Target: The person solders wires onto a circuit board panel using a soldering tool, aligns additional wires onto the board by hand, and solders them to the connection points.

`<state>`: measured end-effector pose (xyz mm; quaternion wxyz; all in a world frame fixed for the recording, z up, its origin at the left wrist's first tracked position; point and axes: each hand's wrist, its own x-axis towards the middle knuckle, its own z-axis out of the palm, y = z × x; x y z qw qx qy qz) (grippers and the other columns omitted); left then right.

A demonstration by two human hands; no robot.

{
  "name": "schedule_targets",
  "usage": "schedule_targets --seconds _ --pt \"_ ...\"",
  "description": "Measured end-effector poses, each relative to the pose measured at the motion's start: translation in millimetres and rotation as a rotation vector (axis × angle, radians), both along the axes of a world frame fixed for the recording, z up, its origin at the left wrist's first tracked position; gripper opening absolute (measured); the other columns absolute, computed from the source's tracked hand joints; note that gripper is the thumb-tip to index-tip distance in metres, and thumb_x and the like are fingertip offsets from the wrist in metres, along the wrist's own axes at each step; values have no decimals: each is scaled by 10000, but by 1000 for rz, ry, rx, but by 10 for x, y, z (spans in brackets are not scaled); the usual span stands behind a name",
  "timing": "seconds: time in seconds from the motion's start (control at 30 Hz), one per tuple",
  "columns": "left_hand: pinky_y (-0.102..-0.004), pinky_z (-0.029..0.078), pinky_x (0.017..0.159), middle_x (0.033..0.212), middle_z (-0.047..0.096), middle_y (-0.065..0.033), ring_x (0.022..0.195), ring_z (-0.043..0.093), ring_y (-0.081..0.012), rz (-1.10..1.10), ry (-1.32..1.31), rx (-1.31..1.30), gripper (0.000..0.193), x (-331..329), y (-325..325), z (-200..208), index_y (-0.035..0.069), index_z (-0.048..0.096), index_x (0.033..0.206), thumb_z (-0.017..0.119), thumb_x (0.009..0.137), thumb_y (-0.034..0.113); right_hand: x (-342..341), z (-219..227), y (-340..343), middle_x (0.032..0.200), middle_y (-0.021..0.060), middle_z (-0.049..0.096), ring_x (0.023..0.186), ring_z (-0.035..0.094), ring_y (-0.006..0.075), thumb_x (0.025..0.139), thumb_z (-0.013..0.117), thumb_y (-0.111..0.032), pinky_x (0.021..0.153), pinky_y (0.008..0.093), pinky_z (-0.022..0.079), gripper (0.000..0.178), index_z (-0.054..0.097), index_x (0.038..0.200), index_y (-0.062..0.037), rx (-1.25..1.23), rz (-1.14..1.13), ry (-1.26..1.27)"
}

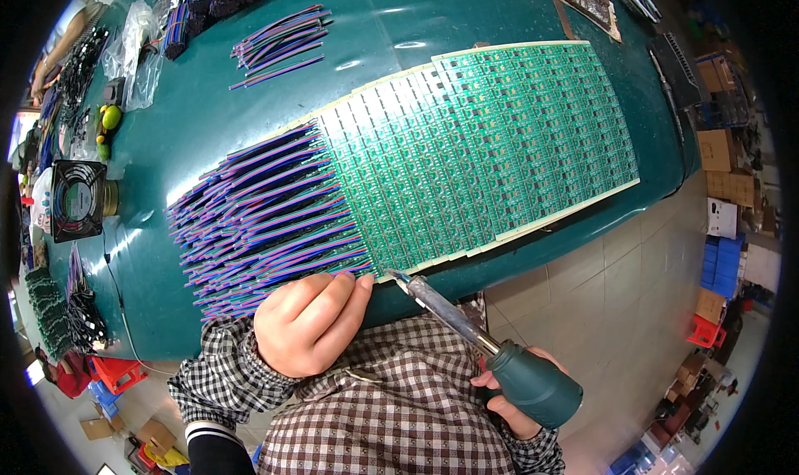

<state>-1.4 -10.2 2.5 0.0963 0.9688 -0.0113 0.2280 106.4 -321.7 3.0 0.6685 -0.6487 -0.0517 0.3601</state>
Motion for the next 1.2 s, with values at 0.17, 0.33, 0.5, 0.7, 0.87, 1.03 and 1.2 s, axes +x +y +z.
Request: schedule_targets --seconds 0.17,0.33,0.5,0.7,0.87,1.03,1.2 --pt "-249 509 703 963 642 -56 840 648 -156 -5 9 9 253 18 19 -11 -5 728 999 723 770 102 76 62 156 898 151 605 817 652 272 895 751 -397 777 429 619 467 593 971 35 14 74 -82" --pt "-250 504 700 974 640 -58 851 646 -158 7 6 18 277 6 61 5 -6 723 1018 704 772 119 230 59 350 893 143 607 820 653 282 902 755 -383 747 443 629 493 596 1013 70 160 17 -31" --pt "-296 560 738 1068 663 -102 900 652 -196 20 95 2 398 -25 -13 130 -9 733 1106 668 734 120 512 50 658 915 145 608 850 653 294 924 715 -370 654 454 662 623 518 1232 134 371 -151 -31" --pt "-388 591 802 1079 699 -133 935 705 -283 34 36 -496 351 -117 523 638 4 729 1075 702 726 -1 942 27 940 850 122 568 832 617 221 1015 558 -420 532 320 649 608 481 1266 128 416 -202 -132" --pt "-397 551 803 1001 679 -136 911 674 -328 262 143 -560 223 686 1661 124 43 718 1038 720 818 2 1055 65 1109 868 128 579 825 630 223 1009 570 -420 529 324 648 598 489 1257 118 420 -161 -133" --pt "-374 546 706 887 635 -103 807 680 -278 342 225 -518 130 1038 1920 -188 35 692 924 764 831 91 1109 84 1101 889 145 593 818 634 238 998 584 -419 530 346 652 603 497 1253 121 436 -135 -123" --pt "-363 528 669 851 593 -103 742 647 -253 293 225 -617 129 1081 1890 -233 26 654 892 758 845 85 1207 35 1133 894 152 591 829 640 251 991 601 -402 535 350 656 597 501 1269 117 399 -195 -70"
